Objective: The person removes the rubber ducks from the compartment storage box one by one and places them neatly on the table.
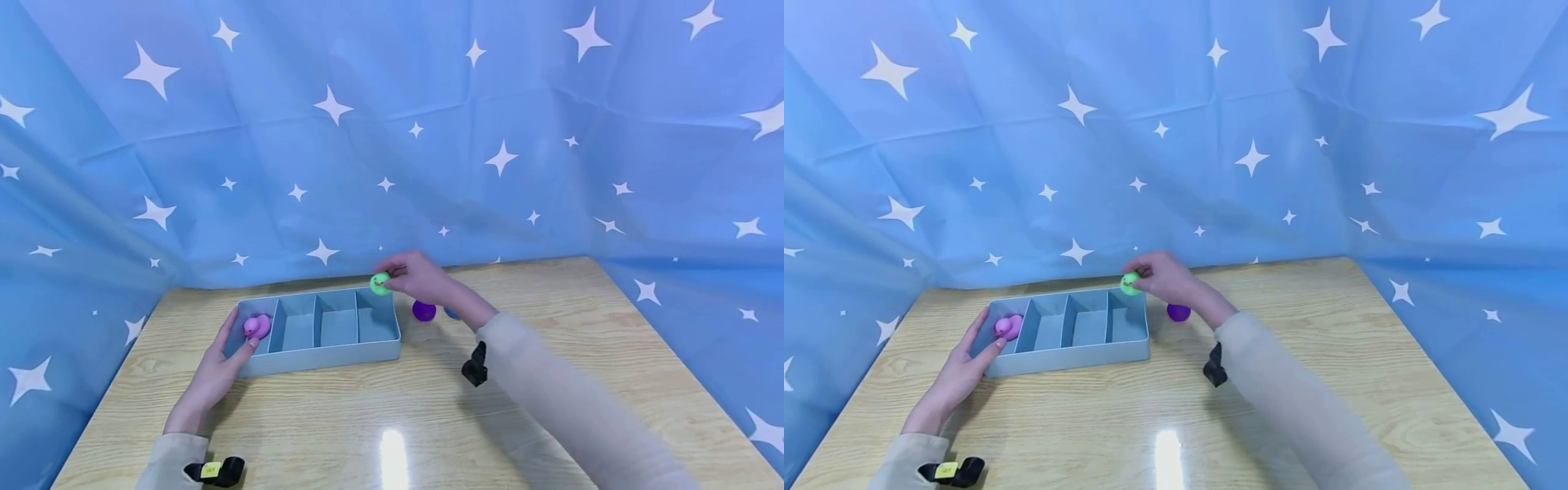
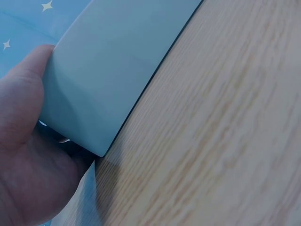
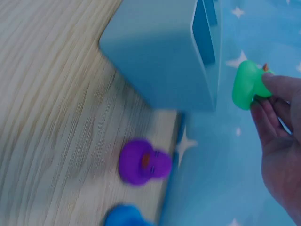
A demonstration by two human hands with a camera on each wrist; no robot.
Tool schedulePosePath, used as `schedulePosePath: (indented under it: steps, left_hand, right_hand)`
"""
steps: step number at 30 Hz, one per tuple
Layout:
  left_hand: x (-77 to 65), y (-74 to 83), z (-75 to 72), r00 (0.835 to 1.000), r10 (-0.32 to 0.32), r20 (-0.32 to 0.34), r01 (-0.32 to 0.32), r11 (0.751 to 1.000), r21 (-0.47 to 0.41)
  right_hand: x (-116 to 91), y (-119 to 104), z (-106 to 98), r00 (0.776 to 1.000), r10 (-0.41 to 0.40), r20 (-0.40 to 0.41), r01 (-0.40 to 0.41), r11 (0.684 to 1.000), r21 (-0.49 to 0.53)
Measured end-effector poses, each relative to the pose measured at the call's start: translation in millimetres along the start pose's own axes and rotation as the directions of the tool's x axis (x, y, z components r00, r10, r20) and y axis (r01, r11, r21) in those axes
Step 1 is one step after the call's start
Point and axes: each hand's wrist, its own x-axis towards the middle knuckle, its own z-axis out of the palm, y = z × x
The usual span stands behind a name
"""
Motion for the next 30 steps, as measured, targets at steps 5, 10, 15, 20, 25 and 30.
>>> schedulePosePath:
  steps: [5, 10, 15, 20, 25, 30]
  left_hand:
    - [1.2, 1.1, 1.3, 1.000, 0.005, 0.006, -0.005, 1.000, 0.000]
    - [1.4, 1.3, -0.1, 0.999, -0.034, 0.018, 0.034, 0.999, 0.018]
    - [1.8, 0.6, 0.0, 0.998, -0.057, 0.026, 0.056, 0.998, 0.017]
    - [0.7, 0.8, 1.3, 0.999, -0.038, 0.018, 0.038, 0.999, 0.010]
    - [0.5, 2.4, 2.1, 0.998, -0.055, 0.021, 0.054, 0.998, 0.011]
    - [0.1, 2.2, 1.8, 0.999, -0.039, 0.012, 0.039, 0.999, 0.013]
  right_hand:
    - [-20, 17, -24, 0.997, 0.056, -0.061, -0.055, 0.998, 0.010]
    - [-34, 33, -41, 0.995, 0.058, -0.084, -0.056, 0.998, 0.021]
    - [-47, 41, -54, 0.992, 0.068, -0.103, -0.069, 0.998, 0.002]
    - [-58, 50, -63, 0.989, 0.085, -0.121, -0.090, 0.995, -0.036]
    - [-70, 62, -69, 0.986, 0.086, -0.144, -0.095, 0.994, -0.060]
    - [-81, 74, -74, 0.981, 0.097, -0.170, -0.111, 0.991, -0.071]
